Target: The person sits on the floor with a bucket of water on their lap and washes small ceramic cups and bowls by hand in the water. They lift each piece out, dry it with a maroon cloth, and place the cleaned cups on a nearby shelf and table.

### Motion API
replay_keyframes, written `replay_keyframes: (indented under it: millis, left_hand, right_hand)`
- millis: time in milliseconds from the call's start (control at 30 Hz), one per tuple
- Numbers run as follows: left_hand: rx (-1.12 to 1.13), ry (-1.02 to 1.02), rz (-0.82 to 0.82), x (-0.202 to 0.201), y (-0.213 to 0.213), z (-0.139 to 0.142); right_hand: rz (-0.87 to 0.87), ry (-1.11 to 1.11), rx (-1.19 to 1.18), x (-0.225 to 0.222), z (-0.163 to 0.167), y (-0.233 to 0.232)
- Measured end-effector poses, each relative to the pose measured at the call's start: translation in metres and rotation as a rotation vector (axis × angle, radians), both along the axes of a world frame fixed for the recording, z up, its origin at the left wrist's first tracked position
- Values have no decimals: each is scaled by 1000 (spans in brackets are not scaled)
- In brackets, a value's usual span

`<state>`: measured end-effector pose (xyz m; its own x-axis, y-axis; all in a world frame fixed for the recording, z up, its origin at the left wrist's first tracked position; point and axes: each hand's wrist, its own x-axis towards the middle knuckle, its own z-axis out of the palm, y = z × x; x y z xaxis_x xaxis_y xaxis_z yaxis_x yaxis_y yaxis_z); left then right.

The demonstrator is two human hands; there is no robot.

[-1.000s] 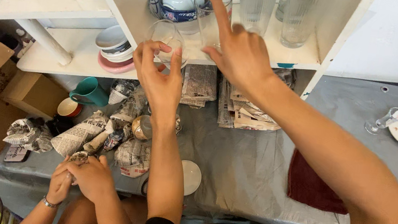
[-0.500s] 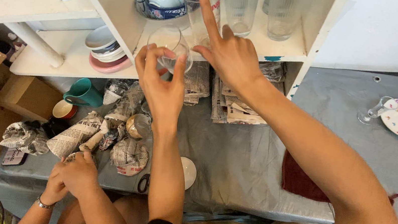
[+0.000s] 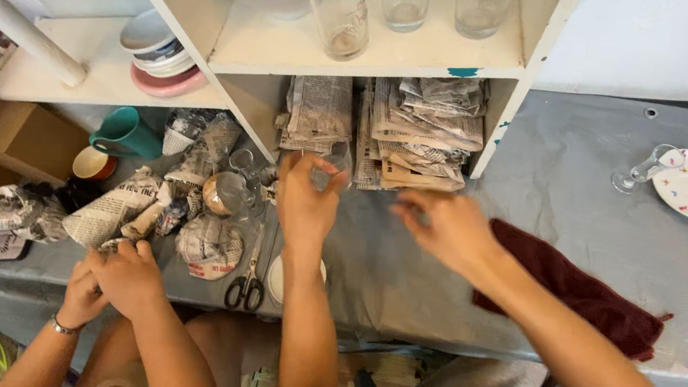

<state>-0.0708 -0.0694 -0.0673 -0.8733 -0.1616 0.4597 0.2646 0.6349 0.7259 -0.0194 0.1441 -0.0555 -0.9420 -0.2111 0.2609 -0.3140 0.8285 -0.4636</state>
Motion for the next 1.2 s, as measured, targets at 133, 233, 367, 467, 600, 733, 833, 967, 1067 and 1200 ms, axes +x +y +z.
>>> replay_keyframes:
  millis: [133, 233, 367, 467, 600, 733, 833, 967, 1067, 1200]
  left_hand:
    - [-152, 121, 138, -16, 3, -75]
    - [-47, -137, 118, -35, 6, -113]
    - [-121, -134, 270, -48, 20, -121]
    - [-116, -17, 250, -37, 33, -100]
    - [101, -151, 178, -1, 62, -64]
    - [161, 150, 38, 48, 115, -52]
    - [147, 279, -320, 80, 175, -61]
    - [265, 56, -576, 110, 229, -71]
    - [289, 62, -648, 112, 236, -67]
    - [278, -34, -626, 102, 212, -48]
  right_hand:
    - [120, -153, -68, 3, -48, -15]
    - [191, -221, -115, 9, -64, -19]
    - [230, -260, -185, 24, -70, 4]
    - [122, -200, -262, 38, -75, 50]
    - [-289, -47, -477, 51, -86, 149]
    - [-749, 244, -528, 41, -105, 260]
    - [-804, 385, -503, 25, -130, 316]
    - [-788, 368, -437, -7, -152, 356]
    - [-717, 306, -317, -28, -142, 359]
    - [-618, 319, -447, -15, -102, 306]
